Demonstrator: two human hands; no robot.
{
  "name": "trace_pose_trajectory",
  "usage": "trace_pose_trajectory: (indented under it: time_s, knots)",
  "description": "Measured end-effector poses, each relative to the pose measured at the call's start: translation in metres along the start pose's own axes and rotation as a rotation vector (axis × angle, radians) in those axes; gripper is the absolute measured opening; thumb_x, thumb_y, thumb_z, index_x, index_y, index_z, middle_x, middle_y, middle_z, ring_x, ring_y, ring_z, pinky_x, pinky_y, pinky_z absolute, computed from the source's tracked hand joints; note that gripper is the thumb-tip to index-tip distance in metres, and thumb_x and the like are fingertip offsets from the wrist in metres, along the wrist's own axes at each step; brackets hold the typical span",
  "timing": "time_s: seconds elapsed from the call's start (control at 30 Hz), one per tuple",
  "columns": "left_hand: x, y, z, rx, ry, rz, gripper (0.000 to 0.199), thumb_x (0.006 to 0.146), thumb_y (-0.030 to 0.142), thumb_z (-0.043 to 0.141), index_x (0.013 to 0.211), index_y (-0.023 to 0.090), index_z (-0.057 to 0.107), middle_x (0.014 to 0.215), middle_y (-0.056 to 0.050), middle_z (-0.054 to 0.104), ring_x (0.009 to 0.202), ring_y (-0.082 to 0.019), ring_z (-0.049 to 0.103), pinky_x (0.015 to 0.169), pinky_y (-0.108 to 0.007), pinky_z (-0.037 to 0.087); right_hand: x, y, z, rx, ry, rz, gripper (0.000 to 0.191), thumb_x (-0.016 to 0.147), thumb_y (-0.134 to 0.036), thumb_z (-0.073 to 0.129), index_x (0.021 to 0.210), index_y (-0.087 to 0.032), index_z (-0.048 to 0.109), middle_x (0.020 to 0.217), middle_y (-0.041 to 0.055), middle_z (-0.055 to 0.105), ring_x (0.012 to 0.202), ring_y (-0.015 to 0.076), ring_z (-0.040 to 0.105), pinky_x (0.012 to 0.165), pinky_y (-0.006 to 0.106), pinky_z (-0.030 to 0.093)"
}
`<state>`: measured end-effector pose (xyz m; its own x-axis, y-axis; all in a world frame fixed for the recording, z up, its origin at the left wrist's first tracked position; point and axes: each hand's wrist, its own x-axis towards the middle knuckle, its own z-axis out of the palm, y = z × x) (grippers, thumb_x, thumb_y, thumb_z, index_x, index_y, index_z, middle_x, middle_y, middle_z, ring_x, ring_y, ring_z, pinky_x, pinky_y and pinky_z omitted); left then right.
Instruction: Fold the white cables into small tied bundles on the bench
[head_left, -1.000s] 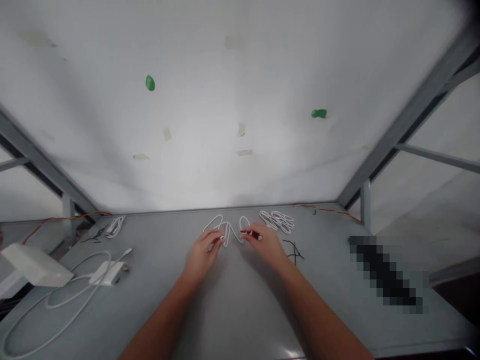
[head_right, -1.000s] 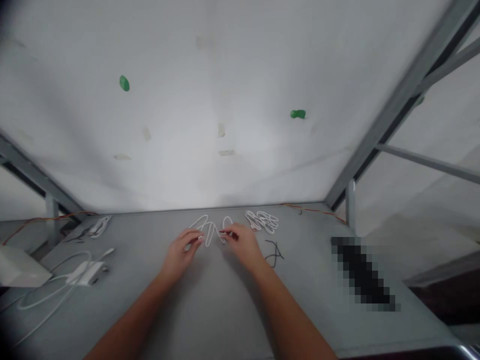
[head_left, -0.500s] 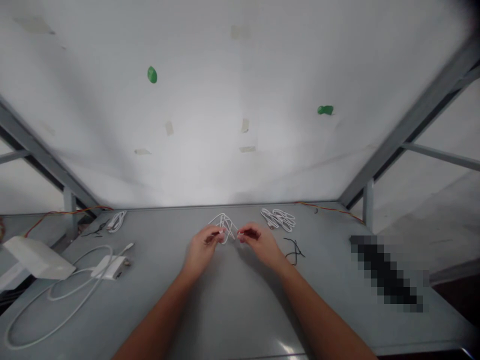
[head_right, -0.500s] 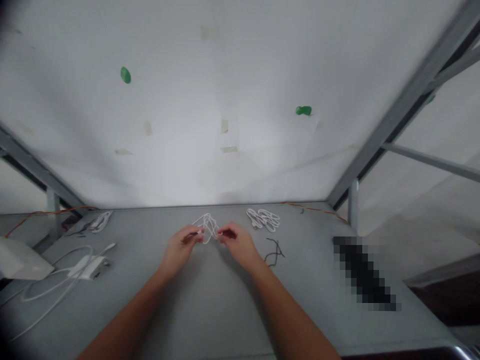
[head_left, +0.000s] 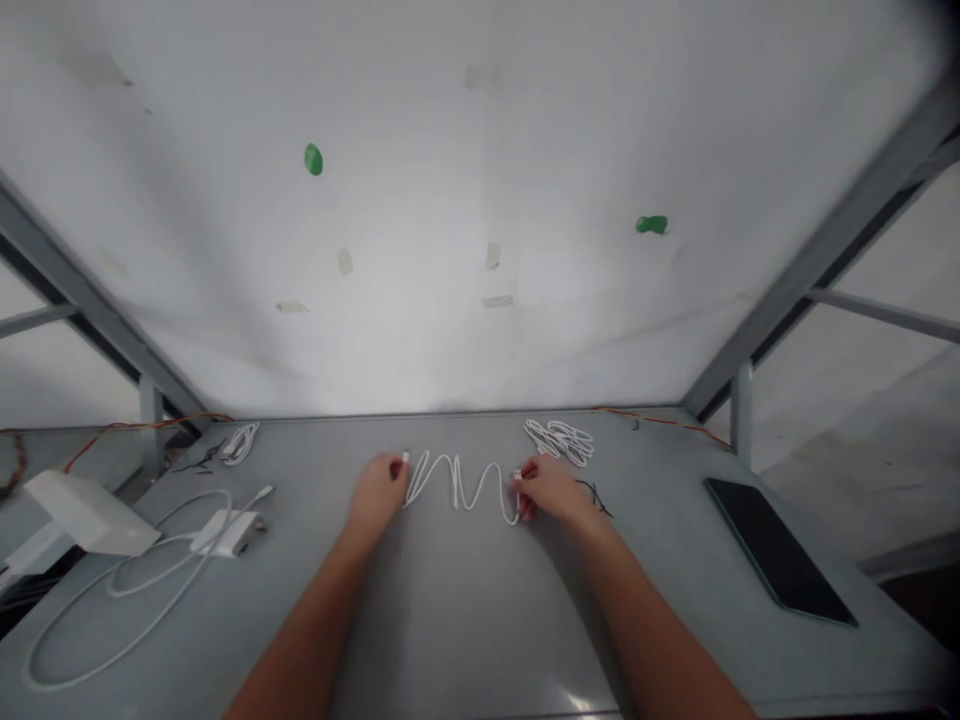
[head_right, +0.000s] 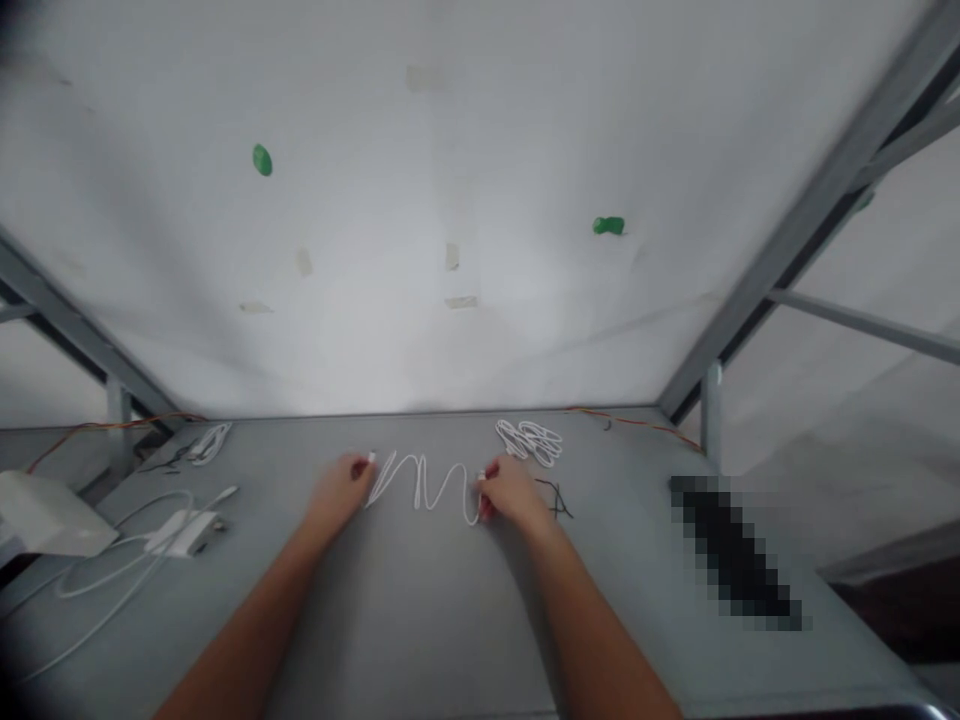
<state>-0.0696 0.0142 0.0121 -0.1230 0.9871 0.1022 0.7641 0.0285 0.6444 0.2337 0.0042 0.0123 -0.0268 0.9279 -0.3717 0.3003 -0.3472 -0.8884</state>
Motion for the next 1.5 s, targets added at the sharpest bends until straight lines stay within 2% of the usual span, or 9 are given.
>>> trace_pose_trajectory:
  time_s: [0.23, 0.47, 0.6, 0.73, 0.9, 1.07, 1.17, 1.33, 1.5]
  knots:
    - [-0.045, 0.046, 0.065, -0.109, -0.185, 0.378, 0.033, 0.104, 0.032, 0.043, 0.093, 0.018, 0.07, 0.097, -0.011, 0.071, 0.094, -0.024, 0.064, 0.09, -0.037, 0.048, -0.013, -0.003, 0.052, 0.366, -0.316, -0.164, 0.053, 0.062, -0.024, 0.091, 0.1, -0.021, 0.054, 0.075, -0.0024, 0.073, 0.053, 0.0176, 0.069, 0.052, 0.03, 0.059]
    - [-0.043, 0.054, 0.051, -0.395, -0.134, 0.21, 0.042, 0.107, 0.046, 0.04, 0.114, 0.02, 0.073, 0.099, -0.008, 0.078, 0.088, -0.022, 0.07, 0.081, -0.033, 0.051, -0.013, -0.015, 0.056, 0.679, -0.387, -0.228, 0.04, 0.067, -0.03, 0.083, 0.1, -0.018, 0.065, 0.079, 0.0015, 0.073, 0.064, 0.0191, 0.071, 0.06, 0.032, 0.06]
    - [-0.042, 0.057, 0.045, -0.384, -0.089, 0.253, 0.041, 0.104, 0.047, 0.049, 0.11, 0.022, 0.08, 0.094, -0.008, 0.075, 0.085, -0.022, 0.07, 0.079, -0.033, 0.052, -0.011, -0.016, 0.063, 0.687, -0.446, -0.193, 0.04, 0.086, -0.057, 0.066, 0.091, -0.018, 0.065, 0.068, 0.0037, 0.07, 0.056, 0.0188, 0.066, 0.046, 0.027, 0.049]
    - [-0.043, 0.058, 0.045, -0.366, -0.099, 0.328, 0.037, 0.101, 0.047, 0.055, 0.104, 0.025, 0.084, 0.091, -0.006, 0.07, 0.078, -0.02, 0.068, 0.073, -0.031, 0.052, -0.012, -0.013, 0.075, 0.675, -0.304, -0.193, 0.051, 0.086, -0.071, 0.067, 0.087, -0.02, 0.061, 0.063, -0.0011, 0.064, 0.047, 0.0141, 0.058, 0.038, 0.023, 0.034]
    - [-0.044, 0.057, 0.049, -0.407, -0.06, 0.27, 0.042, 0.105, 0.05, 0.046, 0.121, 0.022, 0.073, 0.112, -0.009, 0.076, 0.101, -0.023, 0.07, 0.092, -0.036, 0.054, -0.008, -0.01, 0.077, 0.702, -0.049, -0.271, 0.044, 0.08, -0.063, 0.076, 0.081, -0.022, 0.059, 0.064, -0.0031, 0.061, 0.05, 0.0127, 0.053, 0.043, 0.024, 0.037]
    - [-0.045, 0.055, 0.055, -0.381, -0.233, 0.293, 0.051, 0.109, 0.053, 0.028, 0.107, 0.022, 0.069, 0.093, -0.006, 0.077, 0.09, -0.022, 0.071, 0.088, -0.035, 0.052, -0.007, -0.01, 0.076, 0.628, -0.039, -0.243, 0.04, 0.089, -0.063, 0.063, 0.083, -0.024, 0.053, 0.065, -0.0028, 0.061, 0.054, 0.0153, 0.055, 0.045, 0.026, 0.039]
    - [-0.042, 0.051, 0.055, -0.301, -0.241, 0.257, 0.05, 0.108, 0.054, 0.032, 0.084, 0.024, 0.063, 0.079, -0.005, 0.072, 0.076, -0.023, 0.066, 0.077, -0.034, 0.048, -0.01, -0.016, 0.056, 0.303, -0.052, -0.3, 0.033, 0.098, -0.056, 0.052, 0.086, -0.025, 0.053, 0.066, -0.0011, 0.063, 0.059, 0.0176, 0.057, 0.054, 0.028, 0.043]
    - [-0.034, 0.044, 0.053, -0.271, -0.178, 0.178, 0.044, 0.105, 0.051, 0.037, 0.077, 0.024, 0.057, 0.075, -0.005, 0.068, 0.074, -0.023, 0.063, 0.07, -0.032, 0.043, -0.017, -0.019, -0.038, -0.414, 0.354, -0.451, 0.008, 0.078, -0.014, 0.071, 0.081, -0.021, 0.069, 0.082, 0.0048, 0.07, 0.08, 0.0201, 0.061, 0.075, 0.03, 0.044]
    - [-0.031, 0.043, 0.05, -0.278, -0.238, 0.116, 0.044, 0.105, 0.048, 0.035, 0.076, 0.023, 0.056, 0.065, -0.001, 0.06, 0.063, -0.02, 0.057, 0.062, -0.03, 0.038, -0.028, -0.001, -0.099, -0.675, 0.065, -0.131, 0.024, 0.053, 0.0, 0.08, 0.065, -0.021, 0.076, 0.063, 0.0003, 0.067, 0.06, 0.017, 0.057, 0.06, 0.028, 0.037]
